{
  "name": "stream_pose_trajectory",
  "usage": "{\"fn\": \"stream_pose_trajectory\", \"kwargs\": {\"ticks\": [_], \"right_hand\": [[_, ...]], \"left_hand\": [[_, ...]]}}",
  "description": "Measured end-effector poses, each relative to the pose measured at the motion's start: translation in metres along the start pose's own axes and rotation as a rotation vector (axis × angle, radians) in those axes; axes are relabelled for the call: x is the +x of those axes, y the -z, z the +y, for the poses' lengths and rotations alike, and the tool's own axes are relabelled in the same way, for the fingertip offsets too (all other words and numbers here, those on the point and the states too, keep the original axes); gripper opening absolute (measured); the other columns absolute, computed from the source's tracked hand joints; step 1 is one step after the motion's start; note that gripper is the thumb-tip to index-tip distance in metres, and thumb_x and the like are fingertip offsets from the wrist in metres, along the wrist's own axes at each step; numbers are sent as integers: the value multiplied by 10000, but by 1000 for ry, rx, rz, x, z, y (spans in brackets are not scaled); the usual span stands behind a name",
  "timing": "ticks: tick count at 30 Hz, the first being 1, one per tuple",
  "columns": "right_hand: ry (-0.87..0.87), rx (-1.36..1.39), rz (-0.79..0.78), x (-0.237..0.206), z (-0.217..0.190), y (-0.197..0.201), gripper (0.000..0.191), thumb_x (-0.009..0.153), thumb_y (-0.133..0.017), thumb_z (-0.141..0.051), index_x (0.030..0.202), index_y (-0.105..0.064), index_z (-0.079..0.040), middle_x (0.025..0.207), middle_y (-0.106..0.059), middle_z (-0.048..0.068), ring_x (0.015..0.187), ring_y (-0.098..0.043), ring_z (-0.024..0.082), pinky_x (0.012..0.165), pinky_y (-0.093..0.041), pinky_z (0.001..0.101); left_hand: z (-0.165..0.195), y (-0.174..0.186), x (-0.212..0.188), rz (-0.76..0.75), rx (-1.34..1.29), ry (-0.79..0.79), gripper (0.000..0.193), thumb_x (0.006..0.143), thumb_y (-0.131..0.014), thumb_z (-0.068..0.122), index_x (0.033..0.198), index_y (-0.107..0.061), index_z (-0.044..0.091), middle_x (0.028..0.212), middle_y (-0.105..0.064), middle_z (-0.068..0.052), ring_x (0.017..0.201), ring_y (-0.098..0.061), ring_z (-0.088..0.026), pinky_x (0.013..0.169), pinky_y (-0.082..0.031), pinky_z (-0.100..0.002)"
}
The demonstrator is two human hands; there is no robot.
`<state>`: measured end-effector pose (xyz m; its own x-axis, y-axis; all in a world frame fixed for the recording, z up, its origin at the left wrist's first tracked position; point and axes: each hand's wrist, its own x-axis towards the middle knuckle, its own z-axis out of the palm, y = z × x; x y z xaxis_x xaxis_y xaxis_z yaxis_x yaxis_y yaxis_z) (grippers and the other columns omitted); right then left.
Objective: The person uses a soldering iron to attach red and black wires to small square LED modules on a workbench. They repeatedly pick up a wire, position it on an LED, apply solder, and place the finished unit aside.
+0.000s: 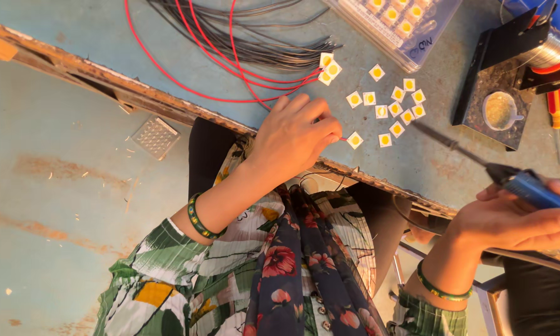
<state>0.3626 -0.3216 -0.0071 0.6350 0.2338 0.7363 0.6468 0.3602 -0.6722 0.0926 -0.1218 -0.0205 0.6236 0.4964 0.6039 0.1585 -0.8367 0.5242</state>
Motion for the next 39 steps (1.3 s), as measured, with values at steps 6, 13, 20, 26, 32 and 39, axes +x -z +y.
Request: {"fn": "stream_pose_trajectory", "kwargs": {"ticks": [6,13,20,26,32,39], "right_hand": [[-219,56,121,1,30,11,501,1152,-453,-527,1173,-514,-30,669,-421,91,461,-365,166,434,-292,262],[-277,97,79,-10,37,10,491,1132,-425,-574,1100,-475,-87,702,-441,86,471,-362,173,424,-273,252],[-391,251,172,-18,44,24,451,1140,-419,-506,1147,-493,-61,702,-403,78,523,-344,161,454,-258,258],[-353,213,118,-25,44,25,447,1148,-419,-520,1156,-507,-82,700,-433,89,520,-356,156,481,-266,262],[-335,207,105,-26,41,16,468,1163,-418,-536,1169,-507,-76,685,-441,94,508,-349,179,465,-270,260],[-372,174,128,-26,34,4,491,1122,-407,-561,1140,-472,-74,690,-447,88,493,-433,191,441,-297,256]], "left_hand": [[1,3,-2,-8,17,-11,99,925,-761,217,918,-670,177,930,-561,30,898,-542,-215,792,-401,-391],[3,9,-12,5,154,-134,116,901,-732,160,1010,-719,199,1003,-600,59,871,-526,-186,765,-417,-345],[3,16,-18,19,204,-220,195,890,-721,154,1080,-738,196,1044,-622,68,879,-557,-163,741,-432,-327],[7,16,-15,51,217,-131,146,921,-756,167,1060,-720,189,1008,-616,46,869,-560,-175,740,-424,-343],[7,11,-4,81,218,154,99,987,-720,193,1044,-647,157,1012,-568,-3,907,-550,-225,806,-406,-385],[-3,9,13,85,391,275,140,934,-745,204,1013,-638,160,985,-567,-17,940,-552,-246,797,-375,-416]]}}
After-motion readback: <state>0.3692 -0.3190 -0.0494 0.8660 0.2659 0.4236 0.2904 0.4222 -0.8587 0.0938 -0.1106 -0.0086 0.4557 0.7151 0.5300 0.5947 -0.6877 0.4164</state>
